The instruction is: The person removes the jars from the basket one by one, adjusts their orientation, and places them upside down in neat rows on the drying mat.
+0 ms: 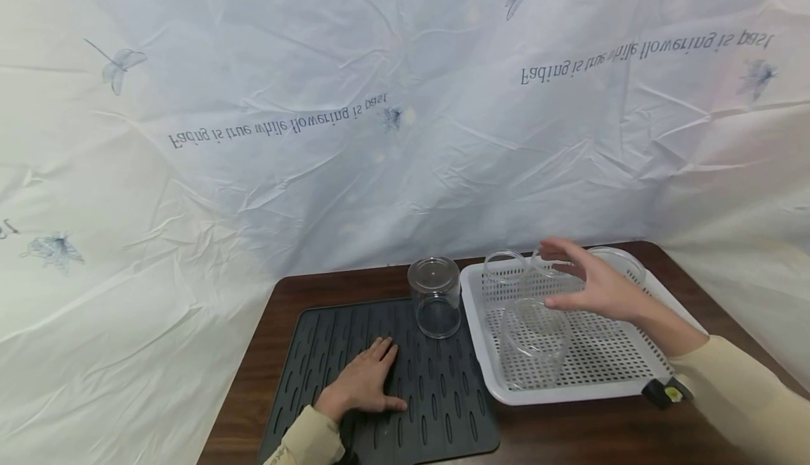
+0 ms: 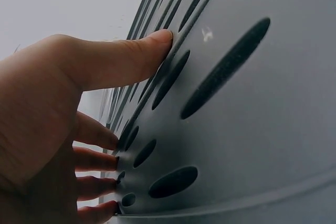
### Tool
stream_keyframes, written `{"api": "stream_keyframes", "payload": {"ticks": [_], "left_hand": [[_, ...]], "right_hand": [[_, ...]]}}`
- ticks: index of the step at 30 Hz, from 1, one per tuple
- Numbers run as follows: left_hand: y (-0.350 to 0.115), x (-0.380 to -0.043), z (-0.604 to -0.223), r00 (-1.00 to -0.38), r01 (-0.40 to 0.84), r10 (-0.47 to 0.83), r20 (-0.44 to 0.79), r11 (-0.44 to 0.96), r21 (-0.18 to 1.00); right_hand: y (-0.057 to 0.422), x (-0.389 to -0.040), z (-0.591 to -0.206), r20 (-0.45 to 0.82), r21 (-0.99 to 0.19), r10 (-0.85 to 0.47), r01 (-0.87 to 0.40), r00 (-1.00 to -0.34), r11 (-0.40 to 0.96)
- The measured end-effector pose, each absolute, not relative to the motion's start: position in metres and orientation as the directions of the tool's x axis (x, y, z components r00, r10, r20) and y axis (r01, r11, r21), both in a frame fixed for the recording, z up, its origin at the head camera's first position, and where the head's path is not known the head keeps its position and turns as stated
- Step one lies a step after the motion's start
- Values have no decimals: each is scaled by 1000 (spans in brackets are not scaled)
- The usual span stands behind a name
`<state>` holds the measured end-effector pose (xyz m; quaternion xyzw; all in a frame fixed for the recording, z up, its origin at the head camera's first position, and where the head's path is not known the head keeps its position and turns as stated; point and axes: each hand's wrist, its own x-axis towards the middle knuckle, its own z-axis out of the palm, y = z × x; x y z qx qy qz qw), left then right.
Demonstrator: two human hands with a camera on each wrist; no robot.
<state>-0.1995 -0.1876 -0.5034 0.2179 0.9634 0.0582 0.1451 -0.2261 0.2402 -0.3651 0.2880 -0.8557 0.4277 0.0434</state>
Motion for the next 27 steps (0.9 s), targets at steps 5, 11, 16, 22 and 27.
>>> {"api": "stream_keyframes", "payload": {"ticks": [5,11,16,22,27], "left_hand": [[-188,-199,-503,-863,405,438,-252,898,173],[-188,-199,-503,-861,408,444,-249,894,184],[-188,-199,-503,-861,407,444,-247,894,188],[-190,-199,-503,-860,415,449,-244,892,181],[-190,-199,-503,-857,416,453,-245,890,189]], "right_hand": [[245,-224,-369,368,-727,-468,-563,-803,394],[249,-221,-372,414,-730,-477,-596,-776,336],[253,-219,-376,454,-738,-501,-626,-737,253],[256,-215,-380,490,-743,-544,-653,-681,148],[255,-213,-386,505,-739,-598,-670,-623,73]]}}
